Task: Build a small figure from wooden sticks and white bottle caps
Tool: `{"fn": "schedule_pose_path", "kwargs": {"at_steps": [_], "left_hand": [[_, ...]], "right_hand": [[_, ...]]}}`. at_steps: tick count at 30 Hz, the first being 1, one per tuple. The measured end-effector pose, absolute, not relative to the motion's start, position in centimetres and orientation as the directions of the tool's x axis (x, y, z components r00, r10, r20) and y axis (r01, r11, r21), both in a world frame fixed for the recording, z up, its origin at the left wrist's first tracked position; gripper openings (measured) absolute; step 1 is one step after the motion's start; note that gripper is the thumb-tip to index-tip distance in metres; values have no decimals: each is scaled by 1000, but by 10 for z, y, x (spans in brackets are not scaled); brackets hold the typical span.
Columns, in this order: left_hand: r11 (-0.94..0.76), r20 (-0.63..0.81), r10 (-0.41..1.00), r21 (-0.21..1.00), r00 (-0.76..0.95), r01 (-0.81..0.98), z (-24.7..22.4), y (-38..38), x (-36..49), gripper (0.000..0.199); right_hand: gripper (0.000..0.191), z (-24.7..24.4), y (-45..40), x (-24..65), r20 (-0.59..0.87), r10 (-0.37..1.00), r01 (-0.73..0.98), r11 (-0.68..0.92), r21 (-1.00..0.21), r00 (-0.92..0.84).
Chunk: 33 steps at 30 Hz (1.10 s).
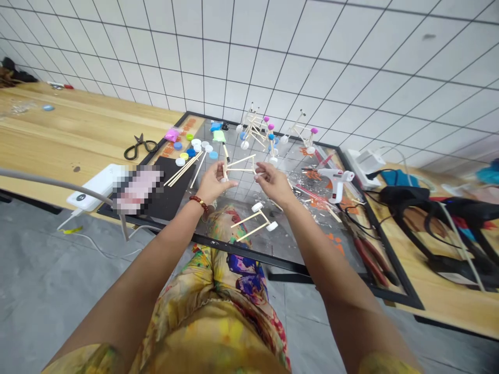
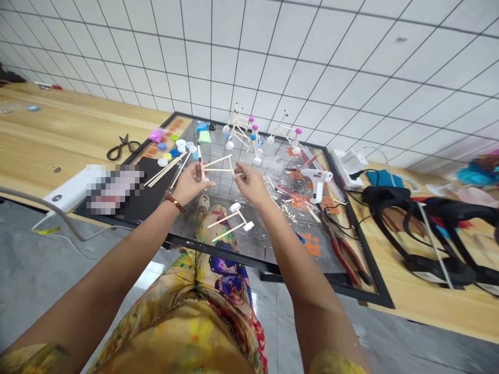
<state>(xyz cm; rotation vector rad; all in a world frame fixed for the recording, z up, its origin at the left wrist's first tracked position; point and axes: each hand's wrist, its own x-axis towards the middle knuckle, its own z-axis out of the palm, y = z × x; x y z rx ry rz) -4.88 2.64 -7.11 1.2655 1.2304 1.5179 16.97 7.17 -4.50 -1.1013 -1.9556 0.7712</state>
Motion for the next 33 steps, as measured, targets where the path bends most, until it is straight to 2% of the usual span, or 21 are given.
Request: {"fn": "schedule_pose_path", "kwargs": {"at_steps": [2,5,10,12,15,17,21,24,28,33], "left_hand": [[-224,224,953,974,-203,26,-72,27,-50,82],[-233,234,946,972,-225,31,-73,28,-52,80],[-231,231,941,973,-249,30,-72,29,-55,77],[-236,233,941,972,-245,19,-72,28,-55,77],[-248,241,946,969,-218,-3,-70,27,-53,78],[-246,241,954,969,-178,-3,-69,26,-52,79],[-239,240,961,971,-137,20,-68,25,-50,79],[-234,236,960,972,-149,29,-69,24,-51,79],[-238,245,961,969,-130,68,-69,25,-50,80],[-204,211,971,977,-116,65,-67,25,-49,94]], "right_hand": [[28,-41,73,170,260,920,477,377,-794,-294],[18,-36,75,182,298,947,540,314,-781,-119],[18,-32,79,228,401,885,539,224,-812,236],[20,-32,77,246,409,871,562,201,-802,273],[23,-37,73,257,476,865,656,269,-706,158],[32,-43,71,250,494,867,636,347,-689,62],[52,-55,71,214,298,945,375,327,-867,-135],[65,-62,73,189,215,944,278,283,-918,-251],[56,-64,73,177,246,930,317,329,-890,-273],[37,-63,70,174,254,936,401,335,-852,-244]]}}
